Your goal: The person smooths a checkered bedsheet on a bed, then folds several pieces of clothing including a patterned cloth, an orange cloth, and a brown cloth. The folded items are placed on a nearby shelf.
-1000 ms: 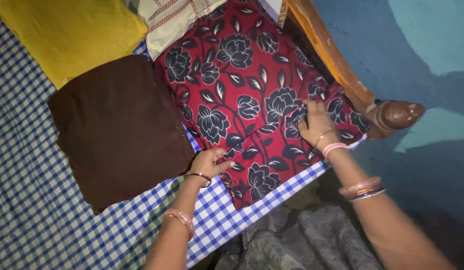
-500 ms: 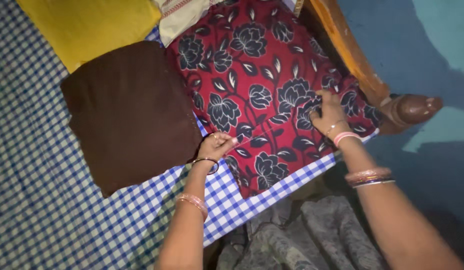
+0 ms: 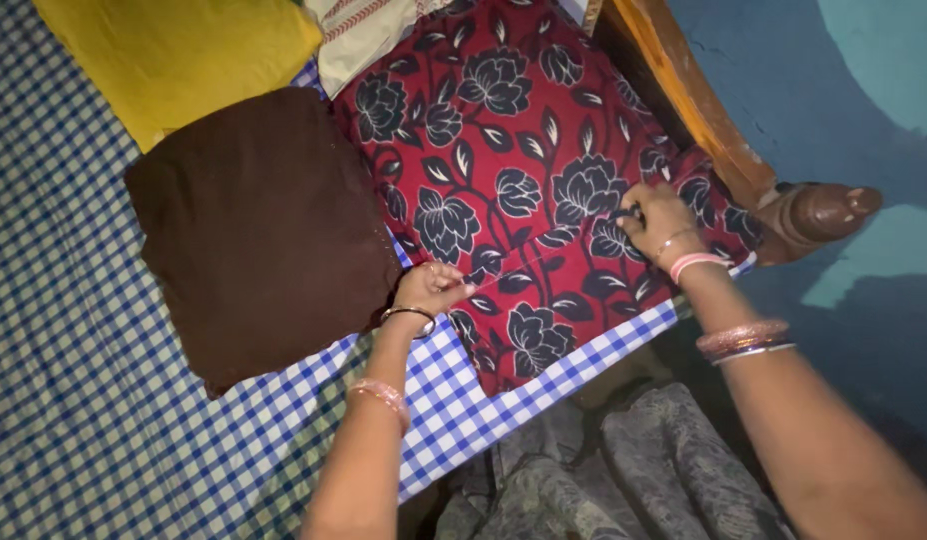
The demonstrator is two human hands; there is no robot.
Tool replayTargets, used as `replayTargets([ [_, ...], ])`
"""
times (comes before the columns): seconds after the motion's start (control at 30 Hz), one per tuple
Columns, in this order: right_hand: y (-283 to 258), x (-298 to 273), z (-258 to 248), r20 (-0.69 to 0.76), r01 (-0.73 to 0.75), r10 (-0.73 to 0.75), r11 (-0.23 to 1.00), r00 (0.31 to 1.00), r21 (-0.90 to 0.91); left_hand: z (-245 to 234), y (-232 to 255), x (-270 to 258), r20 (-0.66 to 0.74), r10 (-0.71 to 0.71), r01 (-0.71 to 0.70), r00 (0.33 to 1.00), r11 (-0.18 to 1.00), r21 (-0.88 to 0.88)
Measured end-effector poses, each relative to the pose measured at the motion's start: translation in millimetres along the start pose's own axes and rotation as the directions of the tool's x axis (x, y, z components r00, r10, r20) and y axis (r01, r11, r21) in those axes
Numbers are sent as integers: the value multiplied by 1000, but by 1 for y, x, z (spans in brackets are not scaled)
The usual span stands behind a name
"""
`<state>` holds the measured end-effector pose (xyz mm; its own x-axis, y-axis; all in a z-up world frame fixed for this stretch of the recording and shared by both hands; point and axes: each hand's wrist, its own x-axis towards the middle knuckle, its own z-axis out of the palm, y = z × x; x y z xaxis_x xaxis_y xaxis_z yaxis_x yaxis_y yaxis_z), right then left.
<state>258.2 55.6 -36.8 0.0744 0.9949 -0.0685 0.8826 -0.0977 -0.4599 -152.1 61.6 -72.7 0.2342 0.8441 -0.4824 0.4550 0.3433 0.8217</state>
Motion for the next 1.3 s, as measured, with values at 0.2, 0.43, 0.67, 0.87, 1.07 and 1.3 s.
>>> replayTargets([
  [0.2, -6, 8, -12, -94, 41, -26, 986, 995, 164, -3, 28, -2, -168, 93, -36, 981, 949, 314],
  [0.43, -22, 1, -1, -212, -25, 70, 977, 975, 211, 16, 79, -26, -236, 259, -91, 936, 830, 550],
  [0.67, -66, -21, 12, -269, 223, -181, 966, 946, 133, 96, 117, -45, 51, 602, -500, 797, 610, 615],
  [0.87, -75, -4, -1, -149, 34, -52, 993, 987, -116, 109, 105, -14, 111, 435, -337, 893, 485, 807],
  [1.07, -62, 31, -12, -294, 112, -138, 988, 946, -102, 92, 123, 23, 73, 350, -240, 934, 462, 854],
  [1.3, -71, 28, 21, -377, -57, -55, 958, 925, -280, 75, 140, 60, -31, 464, -242, 885, 515, 822],
])
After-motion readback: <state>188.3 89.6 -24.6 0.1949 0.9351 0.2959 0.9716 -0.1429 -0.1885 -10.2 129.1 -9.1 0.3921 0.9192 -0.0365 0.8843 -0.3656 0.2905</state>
